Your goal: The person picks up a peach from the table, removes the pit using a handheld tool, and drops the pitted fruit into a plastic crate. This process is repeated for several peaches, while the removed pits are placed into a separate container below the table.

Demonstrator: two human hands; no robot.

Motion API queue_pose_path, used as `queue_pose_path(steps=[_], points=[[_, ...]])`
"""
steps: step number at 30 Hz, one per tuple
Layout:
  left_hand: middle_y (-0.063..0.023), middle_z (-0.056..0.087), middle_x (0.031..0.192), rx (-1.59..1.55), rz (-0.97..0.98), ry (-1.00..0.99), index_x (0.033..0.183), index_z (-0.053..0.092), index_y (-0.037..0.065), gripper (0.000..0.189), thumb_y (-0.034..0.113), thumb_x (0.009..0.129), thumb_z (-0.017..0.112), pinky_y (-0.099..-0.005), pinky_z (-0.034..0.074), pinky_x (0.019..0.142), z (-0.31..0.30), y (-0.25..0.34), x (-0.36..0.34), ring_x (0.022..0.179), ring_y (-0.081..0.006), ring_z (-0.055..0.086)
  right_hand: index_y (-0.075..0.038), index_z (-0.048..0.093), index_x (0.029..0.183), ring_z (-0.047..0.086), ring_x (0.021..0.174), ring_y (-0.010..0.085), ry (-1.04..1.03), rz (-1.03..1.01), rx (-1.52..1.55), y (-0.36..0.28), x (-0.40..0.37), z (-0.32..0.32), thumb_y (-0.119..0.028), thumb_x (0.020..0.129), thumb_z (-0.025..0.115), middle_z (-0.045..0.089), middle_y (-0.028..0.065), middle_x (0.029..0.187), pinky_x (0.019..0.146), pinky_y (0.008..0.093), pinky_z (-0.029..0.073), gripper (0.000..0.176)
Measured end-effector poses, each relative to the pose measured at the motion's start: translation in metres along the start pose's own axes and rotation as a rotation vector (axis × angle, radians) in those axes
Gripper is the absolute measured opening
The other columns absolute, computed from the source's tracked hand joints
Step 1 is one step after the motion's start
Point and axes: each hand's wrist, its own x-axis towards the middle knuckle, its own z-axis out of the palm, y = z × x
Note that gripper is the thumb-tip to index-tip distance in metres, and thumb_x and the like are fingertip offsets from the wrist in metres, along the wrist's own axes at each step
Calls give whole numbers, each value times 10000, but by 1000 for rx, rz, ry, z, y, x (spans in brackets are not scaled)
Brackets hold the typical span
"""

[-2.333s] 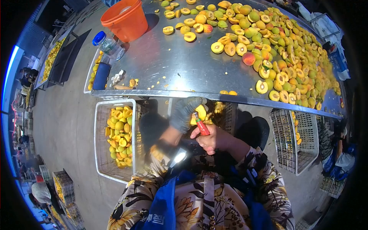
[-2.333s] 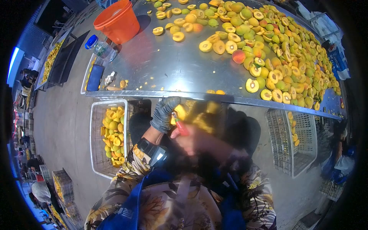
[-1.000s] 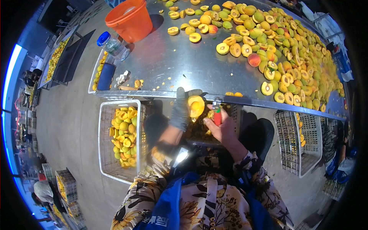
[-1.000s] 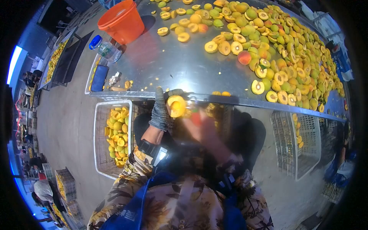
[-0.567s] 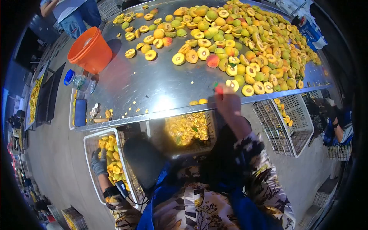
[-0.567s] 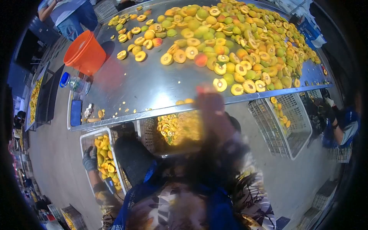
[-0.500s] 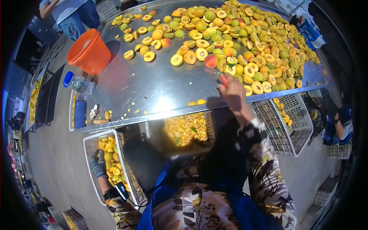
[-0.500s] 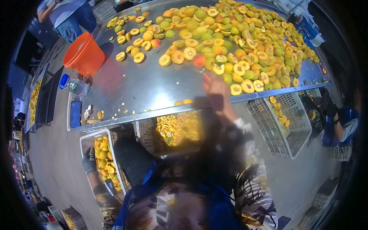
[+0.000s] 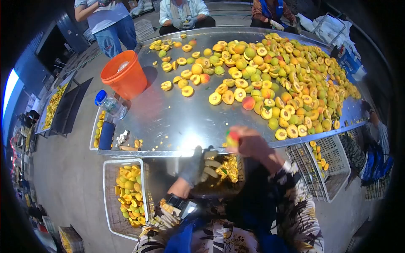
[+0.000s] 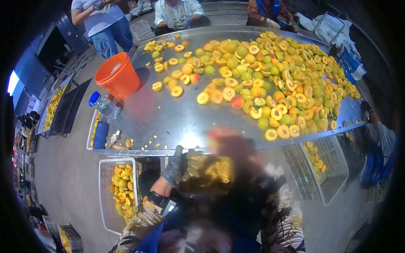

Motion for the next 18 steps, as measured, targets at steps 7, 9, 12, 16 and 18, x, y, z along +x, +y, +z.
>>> queue_pose_path(steps=[7, 9, 12, 16, 18], points=[[-120, 546, 1123, -241, 162, 131, 1217, 438, 77, 523, 465, 867, 469, -311, 527, 718, 39, 3, -24, 929, -234, 589, -100, 299, 1325, 575, 929, 321, -49, -155, 69, -51, -16, 39, -522, 585, 733, 484, 171, 1150, 804, 370, 476, 956], [-161, 578, 1063, -495, 195, 18, 1203, 419, -21, 511, 365, 876, 496, -347, 542, 720, 25, 8, -20, 896, -282, 607, -67, 350, 1261, 590, 886, 294, 133, 92, 252, -58, -23, 35, -368, 633, 767, 534, 166, 1056, 750, 346, 479, 812], [-186, 585, 1015, -355, 403, 11, 1194, 418, -25, 483, 332, 879, 496, -339, 549, 702, 16, 12, -25, 873, -301, 613, -37, 430, 1131, 608, 779, 274, 300, 388, 340, -51, -34, 56, -190, 705, 725, 592, 157, 888, 652, 326, 470, 540], [-195, 586, 979, -497, 433, 51, 1150, 448, -34, 406, 255, 872, 513, -325, 549, 691, 16, 9, -25, 856, -291, 615, -33, 460, 1114, 604, 686, 316, 189, 337, 266, -51, -72, 98, -212, 740, 693, 583, 174, 758, 615, 353, 474, 476], [-194, 590, 958, -470, 469, 199, 1101, 482, -40, 354, 219, 864, 525, -324, 547, 685, 19, 2, -21, 835, -284, 616, -34, 471, 1109, 602, 668, 328, 158, 398, 359, -71, -79, 106, -235, 746, 683, 582, 173, 734, 608, 362, 472, 466]])
